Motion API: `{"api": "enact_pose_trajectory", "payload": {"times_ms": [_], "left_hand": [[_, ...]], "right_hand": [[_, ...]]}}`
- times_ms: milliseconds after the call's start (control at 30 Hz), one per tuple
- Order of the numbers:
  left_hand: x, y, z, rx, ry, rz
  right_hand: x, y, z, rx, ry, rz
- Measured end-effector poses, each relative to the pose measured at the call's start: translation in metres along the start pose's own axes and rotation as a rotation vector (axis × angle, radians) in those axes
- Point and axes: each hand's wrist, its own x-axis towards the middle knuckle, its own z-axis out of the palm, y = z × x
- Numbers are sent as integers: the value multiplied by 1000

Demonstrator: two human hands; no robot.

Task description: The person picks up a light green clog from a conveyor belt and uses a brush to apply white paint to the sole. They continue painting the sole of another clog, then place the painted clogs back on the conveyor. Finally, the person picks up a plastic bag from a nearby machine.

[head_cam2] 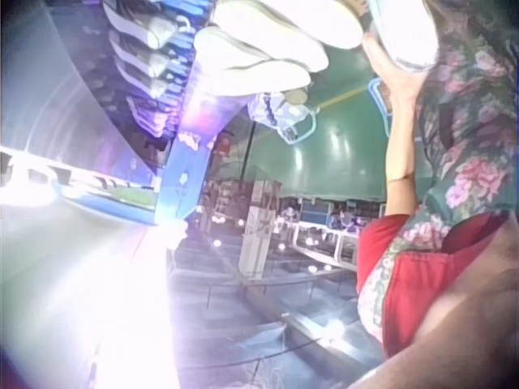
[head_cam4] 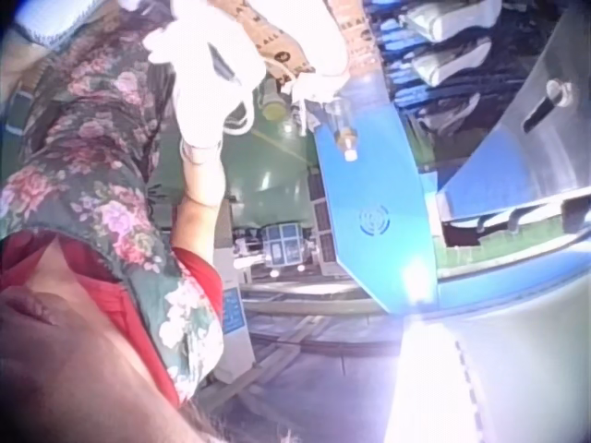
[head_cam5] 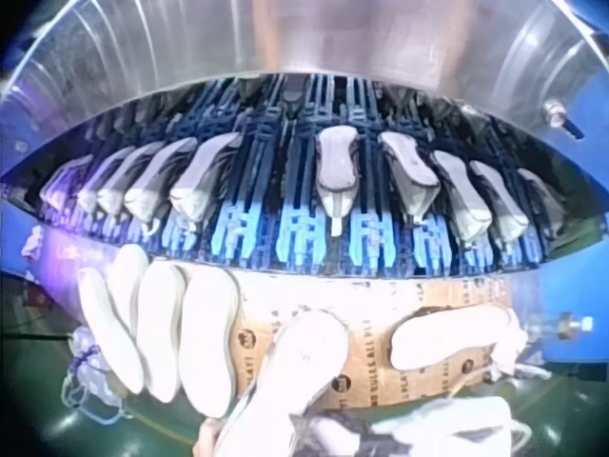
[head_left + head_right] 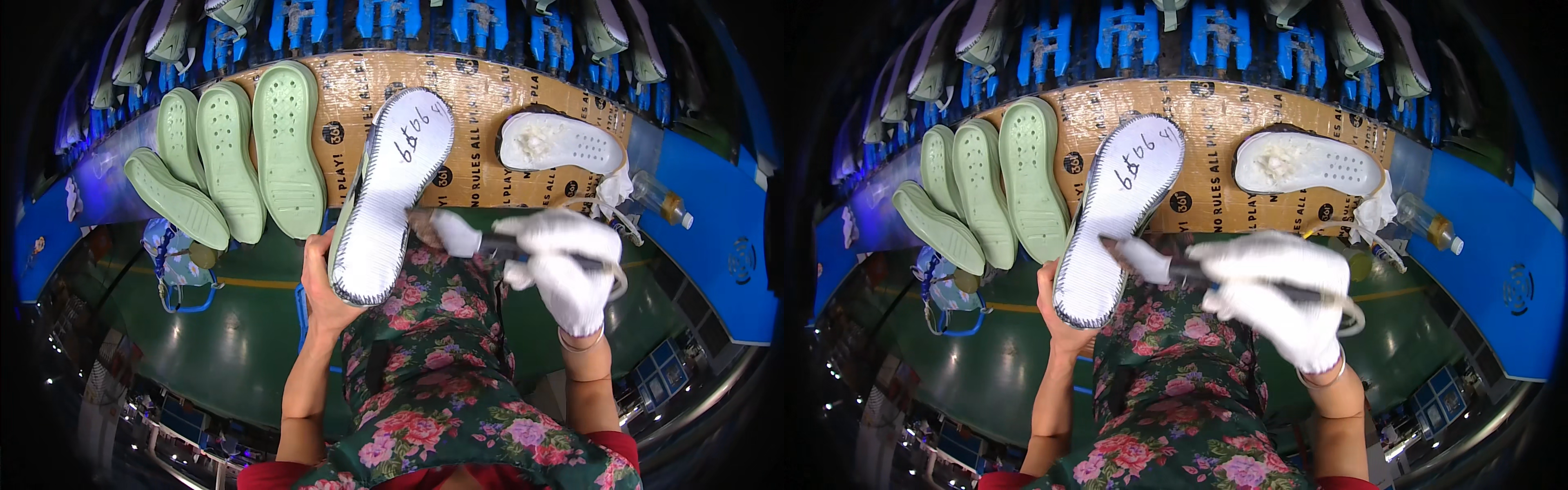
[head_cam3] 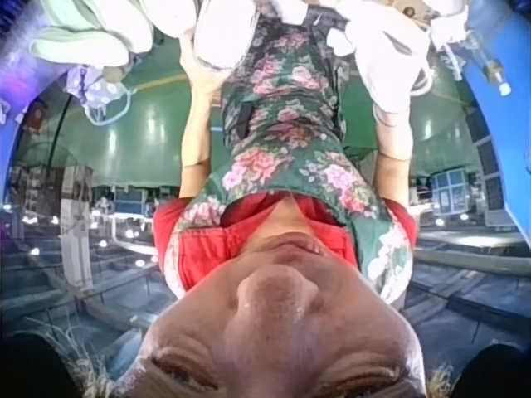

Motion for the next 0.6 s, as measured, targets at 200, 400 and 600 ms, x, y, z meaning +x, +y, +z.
{"api": "enact_pose_trajectory", "payload": {"times_ms": [200,400,600], "left_hand": [[-1,3,-2,-49,-5,-85],[-1,7,-1,-45,-7,-92],[-1,10,3,-80,28,-91]], "right_hand": [[-7,32,7,578,297,379],[-3,41,20,688,356,397],[8,34,11,495,-65,435]]}}
